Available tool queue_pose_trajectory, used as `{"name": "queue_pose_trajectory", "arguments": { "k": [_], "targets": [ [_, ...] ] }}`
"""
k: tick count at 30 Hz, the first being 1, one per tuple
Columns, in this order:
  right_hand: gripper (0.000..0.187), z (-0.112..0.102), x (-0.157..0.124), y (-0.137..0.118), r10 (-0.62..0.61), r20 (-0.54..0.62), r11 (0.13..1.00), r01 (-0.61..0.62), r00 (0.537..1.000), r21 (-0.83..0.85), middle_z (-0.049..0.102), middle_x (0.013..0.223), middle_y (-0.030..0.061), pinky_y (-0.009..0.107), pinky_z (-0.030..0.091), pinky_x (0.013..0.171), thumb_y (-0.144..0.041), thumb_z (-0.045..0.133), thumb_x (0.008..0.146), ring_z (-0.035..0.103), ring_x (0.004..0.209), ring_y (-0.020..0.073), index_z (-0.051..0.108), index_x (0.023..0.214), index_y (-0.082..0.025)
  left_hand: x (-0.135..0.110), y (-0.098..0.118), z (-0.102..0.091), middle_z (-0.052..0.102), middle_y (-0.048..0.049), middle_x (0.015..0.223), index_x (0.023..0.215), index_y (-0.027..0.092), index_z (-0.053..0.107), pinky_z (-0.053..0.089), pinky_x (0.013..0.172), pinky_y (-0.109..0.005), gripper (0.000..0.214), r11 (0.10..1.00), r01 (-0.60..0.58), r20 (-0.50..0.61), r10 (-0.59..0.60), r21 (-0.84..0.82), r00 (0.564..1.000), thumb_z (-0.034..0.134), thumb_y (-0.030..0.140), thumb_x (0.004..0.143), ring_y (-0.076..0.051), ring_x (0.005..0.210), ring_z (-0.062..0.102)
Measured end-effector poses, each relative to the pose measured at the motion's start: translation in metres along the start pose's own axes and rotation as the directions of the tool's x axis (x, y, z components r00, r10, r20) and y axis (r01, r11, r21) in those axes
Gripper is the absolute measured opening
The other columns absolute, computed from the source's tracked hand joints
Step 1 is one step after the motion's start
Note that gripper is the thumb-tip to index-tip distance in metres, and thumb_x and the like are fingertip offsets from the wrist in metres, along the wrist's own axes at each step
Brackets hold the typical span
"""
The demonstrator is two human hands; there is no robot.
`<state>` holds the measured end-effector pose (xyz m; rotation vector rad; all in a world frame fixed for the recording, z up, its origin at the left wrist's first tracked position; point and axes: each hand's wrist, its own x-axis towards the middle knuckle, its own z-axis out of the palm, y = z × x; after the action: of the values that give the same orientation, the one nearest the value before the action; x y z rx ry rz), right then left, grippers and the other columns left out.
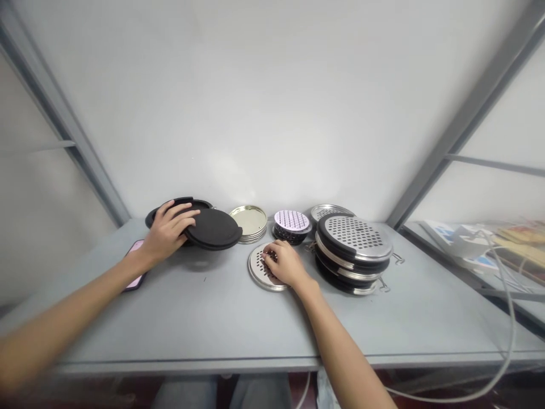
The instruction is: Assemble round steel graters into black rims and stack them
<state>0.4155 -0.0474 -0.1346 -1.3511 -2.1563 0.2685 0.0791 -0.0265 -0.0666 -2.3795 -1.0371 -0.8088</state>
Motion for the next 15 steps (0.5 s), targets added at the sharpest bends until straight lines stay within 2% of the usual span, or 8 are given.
{"name": "queue_pose_trajectory", "arguments": {
  "k": [3, 5, 7, 9, 10, 11, 13, 15],
  "targets": [
    [0.045, 0.001, -0.001, -0.006, 0.026, -0.092, 0.987, -0.011, 0.995, 0.158, 0.062, 0.111, 0.0102, 0.039, 0.043, 0.091, -0.039, 0.054, 0.088, 0.057, 0.102, 0.0238, 0.051, 0.128, -0.019, -0.013, 0.011, 0.005, 0.063, -0.0065, 0.128, 0.093, 0.023, 0.06, 0.036, 0.106, -0.052, 0.019, 0.995, -0.014, -0.126, 0.002, -0.099, 0.992, 0.046, 0.013, 0.085, -0.026, 0.125, 0.051],
    [0.061, -0.001, 0.0, -0.013, 0.038, -0.111, 0.914, 0.011, 0.993, 0.405, 0.059, 0.122, 0.0117, 0.041, 0.043, 0.095, -0.045, 0.054, 0.088, 0.056, 0.108, 0.0239, 0.035, 0.141, -0.021, -0.021, 0.024, 0.013, 0.06, -0.0085, 0.13, 0.097, 0.023, 0.059, 0.042, 0.1, -0.048, 0.02, 0.984, -0.043, -0.214, 0.006, -0.17, 0.977, 0.043, 0.014, 0.089, -0.025, 0.123, 0.052],
    [0.06, -0.005, 0.002, -0.019, 0.052, -0.033, 0.716, -0.014, 0.998, 0.698, 0.059, 0.124, 0.0133, 0.042, 0.045, 0.093, -0.055, 0.042, 0.092, 0.059, 0.106, 0.0236, 0.034, 0.141, -0.021, -0.027, 0.037, 0.023, 0.059, -0.0097, 0.13, 0.101, 0.024, 0.06, 0.045, 0.097, -0.047, 0.021, 0.972, -0.07, -0.276, 0.005, -0.226, 0.961, 0.043, 0.017, 0.093, -0.025, 0.121, 0.053],
    [0.06, -0.009, 0.004, -0.024, 0.056, 0.115, 0.483, -0.128, 0.992, 0.867, 0.063, 0.119, 0.0147, 0.041, 0.049, 0.089, -0.061, 0.032, 0.092, 0.063, 0.1, 0.0231, 0.044, 0.134, -0.019, -0.031, 0.047, 0.033, 0.059, -0.0097, 0.128, 0.106, 0.026, 0.062, 0.046, 0.095, -0.046, 0.023, 0.955, -0.066, -0.264, -0.013, -0.288, 0.964, 0.042, 0.021, 0.095, -0.025, 0.119, 0.054],
    [0.059, -0.011, 0.004, -0.025, 0.06, 0.186, 0.408, -0.194, 0.981, 0.892, 0.064, 0.117, 0.0145, 0.039, 0.05, 0.086, -0.062, 0.035, 0.091, 0.065, 0.096, 0.0225, 0.05, 0.129, -0.019, -0.033, 0.05, 0.037, 0.061, -0.0098, 0.125, 0.108, 0.027, 0.062, 0.047, 0.094, -0.045, 0.024, 0.945, -0.063, -0.241, -0.017, -0.321, 0.97, 0.042, 0.023, 0.096, -0.025, 0.116, 0.056],
    [0.056, -0.012, 0.004, -0.027, 0.067, 0.241, 0.37, -0.248, 0.968, 0.895, 0.065, 0.116, 0.0136, 0.037, 0.051, 0.084, -0.061, 0.043, 0.089, 0.066, 0.093, 0.0214, 0.055, 0.124, -0.019, -0.034, 0.052, 0.041, 0.061, -0.0099, 0.123, 0.109, 0.027, 0.063, 0.047, 0.093, -0.044, 0.025, 0.934, -0.058, -0.216, -0.021, -0.352, 0.976, 0.041, 0.024, 0.097, -0.024, 0.114, 0.057],
    [0.046, -0.013, 0.003, -0.028, 0.08, 0.298, 0.351, -0.307, 0.951, 0.885, 0.065, 0.117, 0.0103, 0.032, 0.052, 0.081, -0.051, 0.061, 0.083, 0.066, 0.092, 0.0188, 0.06, 0.118, -0.021, -0.036, 0.053, 0.045, 0.062, -0.0104, 0.12, 0.112, 0.027, 0.064, 0.049, 0.091, -0.042, 0.027, 0.914, -0.035, -0.172, -0.038, -0.405, 0.984, 0.041, 0.025, 0.097, -0.024, 0.109, 0.059],
    [0.044, -0.011, 0.001, -0.03, 0.075, 0.329, 0.342, -0.334, 0.941, 0.878, 0.067, 0.113, 0.0072, 0.028, 0.052, 0.073, -0.042, 0.07, 0.079, 0.066, 0.086, 0.0163, 0.061, 0.118, -0.023, -0.039, 0.052, 0.046, 0.062, -0.0105, 0.119, 0.116, 0.026, 0.063, 0.049, 0.091, -0.041, 0.029, 0.897, 0.0, -0.131, -0.064, -0.442, 0.989, 0.041, 0.024, 0.097, -0.024, 0.107, 0.059]
  ]
}}
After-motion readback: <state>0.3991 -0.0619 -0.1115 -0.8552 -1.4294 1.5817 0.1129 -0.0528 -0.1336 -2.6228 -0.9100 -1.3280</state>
